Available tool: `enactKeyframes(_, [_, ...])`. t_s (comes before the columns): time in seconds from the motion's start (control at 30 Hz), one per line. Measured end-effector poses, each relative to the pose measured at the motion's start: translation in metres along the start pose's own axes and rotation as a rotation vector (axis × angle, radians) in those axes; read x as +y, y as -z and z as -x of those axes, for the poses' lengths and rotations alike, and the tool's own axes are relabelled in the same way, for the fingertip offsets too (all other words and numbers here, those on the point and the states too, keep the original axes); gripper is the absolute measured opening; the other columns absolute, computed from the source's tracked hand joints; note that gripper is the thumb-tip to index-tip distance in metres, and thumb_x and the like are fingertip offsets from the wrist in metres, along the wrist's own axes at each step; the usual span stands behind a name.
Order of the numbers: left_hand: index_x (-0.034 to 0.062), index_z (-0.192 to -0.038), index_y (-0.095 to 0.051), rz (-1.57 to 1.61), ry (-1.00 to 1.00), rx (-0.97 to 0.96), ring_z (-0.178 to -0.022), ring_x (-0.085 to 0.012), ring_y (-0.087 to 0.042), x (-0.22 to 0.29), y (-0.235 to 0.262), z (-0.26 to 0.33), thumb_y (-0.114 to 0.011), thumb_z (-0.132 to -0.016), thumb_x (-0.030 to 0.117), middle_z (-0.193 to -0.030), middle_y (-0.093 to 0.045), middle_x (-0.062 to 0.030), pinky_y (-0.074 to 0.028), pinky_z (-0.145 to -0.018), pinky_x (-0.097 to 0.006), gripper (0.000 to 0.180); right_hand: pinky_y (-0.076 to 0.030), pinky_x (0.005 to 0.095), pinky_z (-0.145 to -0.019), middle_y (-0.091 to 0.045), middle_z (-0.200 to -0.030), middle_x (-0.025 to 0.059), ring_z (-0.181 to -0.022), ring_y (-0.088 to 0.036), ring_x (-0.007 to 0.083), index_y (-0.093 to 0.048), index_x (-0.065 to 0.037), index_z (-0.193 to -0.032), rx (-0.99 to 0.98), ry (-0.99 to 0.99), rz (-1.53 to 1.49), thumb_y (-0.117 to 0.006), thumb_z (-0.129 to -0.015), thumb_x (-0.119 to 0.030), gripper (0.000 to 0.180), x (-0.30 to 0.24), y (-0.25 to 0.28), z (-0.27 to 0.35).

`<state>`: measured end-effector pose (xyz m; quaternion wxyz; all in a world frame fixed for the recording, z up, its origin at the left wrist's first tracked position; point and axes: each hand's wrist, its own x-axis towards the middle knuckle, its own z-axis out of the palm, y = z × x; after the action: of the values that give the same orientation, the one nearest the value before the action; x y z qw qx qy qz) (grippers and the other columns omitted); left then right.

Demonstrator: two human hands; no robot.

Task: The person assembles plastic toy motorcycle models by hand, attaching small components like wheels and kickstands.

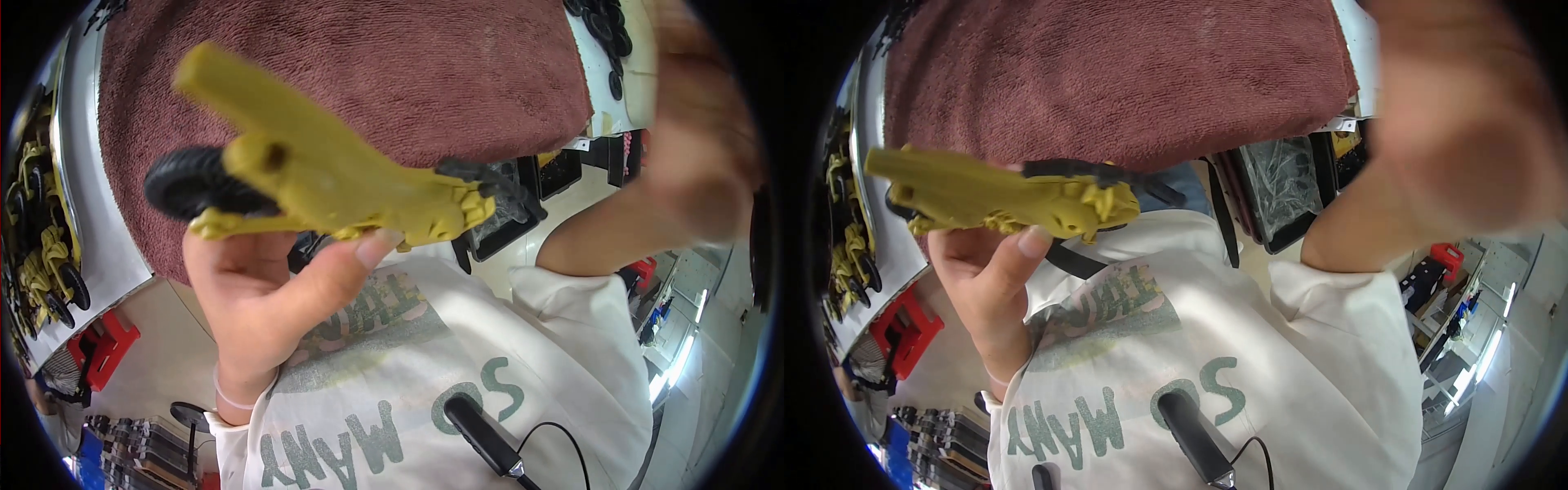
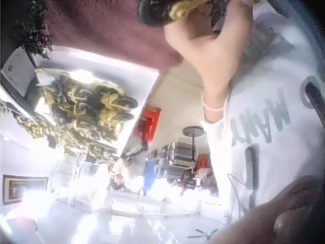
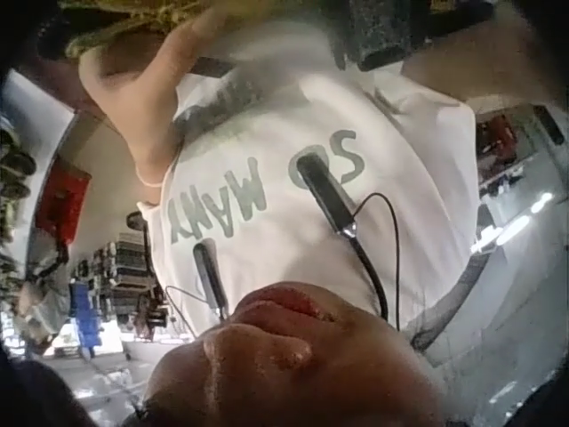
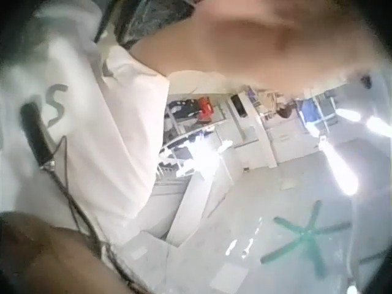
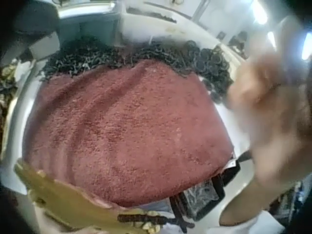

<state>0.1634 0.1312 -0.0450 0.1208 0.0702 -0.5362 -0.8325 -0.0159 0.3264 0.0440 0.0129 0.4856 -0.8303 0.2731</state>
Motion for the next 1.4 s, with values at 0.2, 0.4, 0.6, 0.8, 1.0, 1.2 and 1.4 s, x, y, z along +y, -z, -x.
enactKeyframes(0.2, [-0.0034, -0.119, -0.051, -0.074, 0.127, 0.194, -0.099, -0.0219, -0.061, 0.017, 0.001, 0.003, -0.074, -0.07, -0.002, -0.109, -0.062, -0.0122, -0.046, -0.092, -0.034, 0.055, -0.051, 0.036, -0.087, -0.059, -0.109, 0.0278, -0.098, -0.064, 0.0285, -0.047, 0.016, -0.113, -0.273, -0.251, -1.201, -0.039, -0.088, -0.068, 0.089, -0.03, -0.071, 0.009])
enactKeyframes(0.4, [-0.0056, -0.111, -0.055, 0.161, -0.045, 0.165, -0.096, -0.0226, -0.063, 0.018, -0.006, -0.001, -0.07, -0.072, -0.012, -0.104, -0.064, -0.0155, -0.051, -0.087, -0.034, 0.042, -0.051, 0.0322, -0.085, -0.059, -0.113, 0.0211, -0.1, -0.062, 0.0228, -0.047, 0.016, -0.118, -0.149, -0.324, -1.395, -0.075, -0.069, -0.056, 0.09, -0.034, -0.08, 0.011])
enactKeyframes(0.6, [-0.0036, -0.126, -0.044, -0.167, -0.136, 0.149, -0.108, -0.0224, -0.058, 0.027, 0.011, 0.0, -0.082, -0.069, 0.003, -0.121, -0.054, -0.0164, -0.051, -0.09, -0.034, 0.068, -0.052, 0.0239, -0.067, -0.067, -0.093, 0.0084, -0.082, -0.064, 0.0136, -0.061, 0.003, -0.106, 0.048, -0.153, -1.05, -0.076, -0.069, -0.003, 0.04, -0.043, -0.089, -0.005])
enactKeyframes(0.8, [-0.0009, -0.13, -0.045, -1.226, -0.761, 0.008, -0.114, -0.0309, -0.055, 0.073, 0.038, -0.022, -0.083, -0.062, 0.039, -0.124, -0.055, -0.0175, -0.046, -0.094, -0.04, 0.087, -0.049, 0.0236, -0.068, -0.066, -0.087, 0.0099, -0.077, -0.064, 0.0145, -0.064, 0.003, -0.097, -0.009, -0.019, -0.969, -0.077, -0.067, -0.002, 0.033, -0.046, -0.094, -0.018])
enactKeyframes(1.0, [0.0053, -0.109, -0.061, -1.526, -0.481, -0.111, -0.081, -0.0241, -0.06, 0.078, 0.025, -0.016, -0.084, -0.058, 0.024, -0.092, -0.064, -0.006, -0.046, -0.078, -0.037, 0.059, -0.048, 0.0226, -0.068, -0.064, -0.089, 0.0079, -0.078, -0.061, 0.0106, -0.056, 0.001, -0.114, -0.077, -0.057, -1.179, -0.076, -0.075, -0.008, 0.044, -0.057, -0.103, -0.024])
enactKeyframes(1.2, [-0.001, -0.123, -0.052, -1.468, -0.524, 0.435, -0.096, -0.0193, -0.06, 0.162, 0.098, -0.021, -0.073, -0.076, 0.01, -0.109, -0.062, -0.0119, -0.049, -0.083, -0.034, 0.052, -0.046, 0.0223, -0.076, -0.062, -0.094, 0.0071, -0.084, -0.058, 0.0101, -0.052, 0.001, -0.119, 0.046, -0.193, -1.294, -0.066, -0.084, -0.003, 0.038, -0.036, -0.122, -0.014])
enactKeyframes(1.4, [-0.0005, -0.121, -0.054, -1.554, -0.244, 0.406, -0.099, -0.0214, -0.058, 0.201, 0.184, -0.074, -0.062, -0.088, 0.027, -0.111, -0.06, -0.012, -0.044, -0.088, -0.032, 0.044, -0.048, 0.0236, -0.07, -0.063, -0.084, 0.006, -0.077, -0.06, 0.0106, -0.061, -0.001, -0.107, 0.009, -0.133, -1.076, -0.063, -0.083, 0.0, 0.024, -0.045, -0.118, -0.02])
